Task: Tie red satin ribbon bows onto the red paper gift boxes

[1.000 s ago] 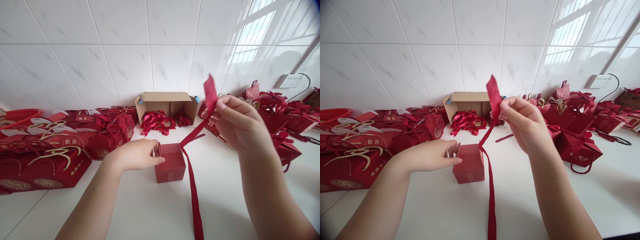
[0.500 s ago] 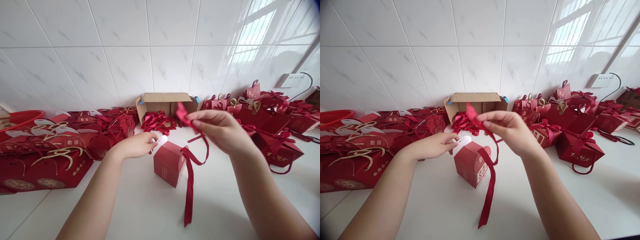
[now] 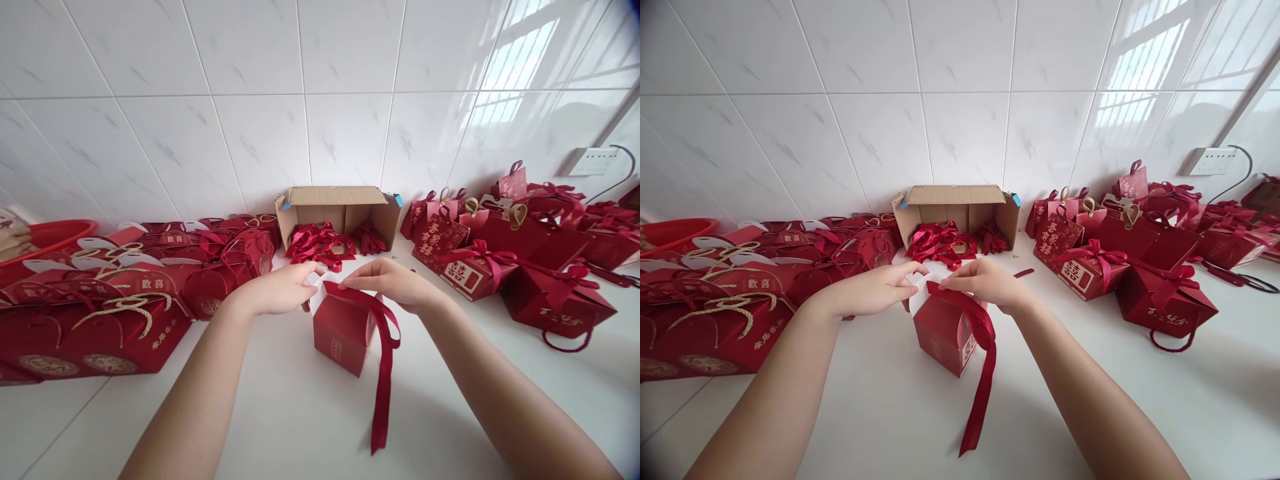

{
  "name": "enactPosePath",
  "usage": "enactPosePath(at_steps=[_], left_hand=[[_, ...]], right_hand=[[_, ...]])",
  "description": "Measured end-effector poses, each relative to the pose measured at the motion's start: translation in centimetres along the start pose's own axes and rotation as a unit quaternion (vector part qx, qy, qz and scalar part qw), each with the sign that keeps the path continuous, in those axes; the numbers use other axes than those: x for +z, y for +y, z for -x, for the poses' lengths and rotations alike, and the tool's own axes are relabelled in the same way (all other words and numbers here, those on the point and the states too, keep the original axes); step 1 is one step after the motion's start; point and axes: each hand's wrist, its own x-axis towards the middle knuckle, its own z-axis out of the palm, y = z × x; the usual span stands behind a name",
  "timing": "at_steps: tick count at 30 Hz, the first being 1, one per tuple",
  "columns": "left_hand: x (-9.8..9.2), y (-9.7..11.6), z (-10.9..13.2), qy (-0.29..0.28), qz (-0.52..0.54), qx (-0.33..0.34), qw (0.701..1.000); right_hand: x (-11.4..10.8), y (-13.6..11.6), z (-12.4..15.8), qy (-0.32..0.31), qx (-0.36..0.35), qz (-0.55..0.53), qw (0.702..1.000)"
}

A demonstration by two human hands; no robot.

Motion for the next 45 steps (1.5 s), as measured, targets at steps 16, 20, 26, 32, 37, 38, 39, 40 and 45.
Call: enactPosePath(at_steps=[16, 20, 26, 32, 37, 38, 39, 40, 45], left_hand=[[0.2, 1.1, 0.7, -0.028, 0.033, 0.055, 0.998], [0.2, 0.8, 0.3, -0.012, 0.038, 0.036, 0.999], [-2.1, -0.9, 1.0, 0.291, 0.288, 0.074, 0.909], [-3.0, -2.9, 1.5, 0.417, 0.108, -0.02, 0.902], [-0.8, -1.3, 0.2, 0.054, 0.004, 0.068, 0.996], [-0.5, -0.9, 0.0, -0.002, -0.002, 0.075, 0.997], [-0.3, -0.7, -0.2, -0.037, -0.009, 0.076, 0.996], [-0.2, -0.5, -0.4, -0.057, -0.012, 0.076, 0.995], [-0.5, -1.6, -1.0, -0.099, 0.055, 0.111, 0.987]], right_hand=[[1.1, 0.8, -0.6, -0.018, -0.017, -0.062, 0.998], [1.2, 0.4, -0.4, -0.025, -0.03, -0.031, 0.999], [-2.2, -0.8, 1.9, 0.182, -0.086, 0.14, 0.97], [-4.4, -1.1, 4.7, -0.006, 0.087, 0.371, 0.925], [-2.3, -0.9, 3.0, -0.068, 0.045, 0.372, 0.925], [-2.0, -0.7, 2.5, -0.061, 0.032, 0.368, 0.927], [-1.8, -0.5, 2.1, -0.057, 0.026, 0.362, 0.93], [-1.8, -0.3, 1.7, -0.056, 0.024, 0.356, 0.933], [-2.7, 0.7, 0.7, -0.064, 0.015, 0.321, 0.945]])
